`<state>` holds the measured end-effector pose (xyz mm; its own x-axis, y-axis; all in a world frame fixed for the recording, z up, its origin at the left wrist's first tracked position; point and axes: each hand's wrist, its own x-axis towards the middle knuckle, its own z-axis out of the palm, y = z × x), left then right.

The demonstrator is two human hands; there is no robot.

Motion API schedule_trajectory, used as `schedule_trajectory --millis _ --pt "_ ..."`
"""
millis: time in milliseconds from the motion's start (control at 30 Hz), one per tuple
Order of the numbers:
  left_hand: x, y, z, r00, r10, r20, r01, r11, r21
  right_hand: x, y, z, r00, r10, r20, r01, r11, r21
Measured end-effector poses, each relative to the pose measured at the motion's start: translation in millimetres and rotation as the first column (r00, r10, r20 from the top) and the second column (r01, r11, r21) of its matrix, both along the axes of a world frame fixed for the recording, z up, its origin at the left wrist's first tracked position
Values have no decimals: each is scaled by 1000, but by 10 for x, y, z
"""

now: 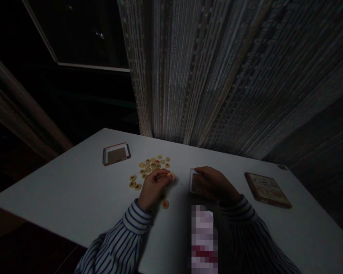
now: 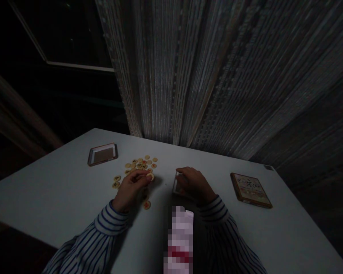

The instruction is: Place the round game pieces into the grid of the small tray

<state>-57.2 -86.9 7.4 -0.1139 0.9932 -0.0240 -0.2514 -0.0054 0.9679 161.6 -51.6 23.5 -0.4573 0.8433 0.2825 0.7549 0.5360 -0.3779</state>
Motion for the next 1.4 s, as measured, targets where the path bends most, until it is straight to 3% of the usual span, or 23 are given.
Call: schedule_trajectory --millis 300,733,1400 --pt "87 6 13 1000 -23 4 24 999 -35 13 -26 1 998 62 15 -62 998 20" --pt "215 19 3 994 -83 75 86 996 -32 -169 -85 -8 981 188 -42 -173 958 227" --pt "451 234 -64 975 -209 80 209 978 9 -56 -4 2 994 96 43 -101 983 152"
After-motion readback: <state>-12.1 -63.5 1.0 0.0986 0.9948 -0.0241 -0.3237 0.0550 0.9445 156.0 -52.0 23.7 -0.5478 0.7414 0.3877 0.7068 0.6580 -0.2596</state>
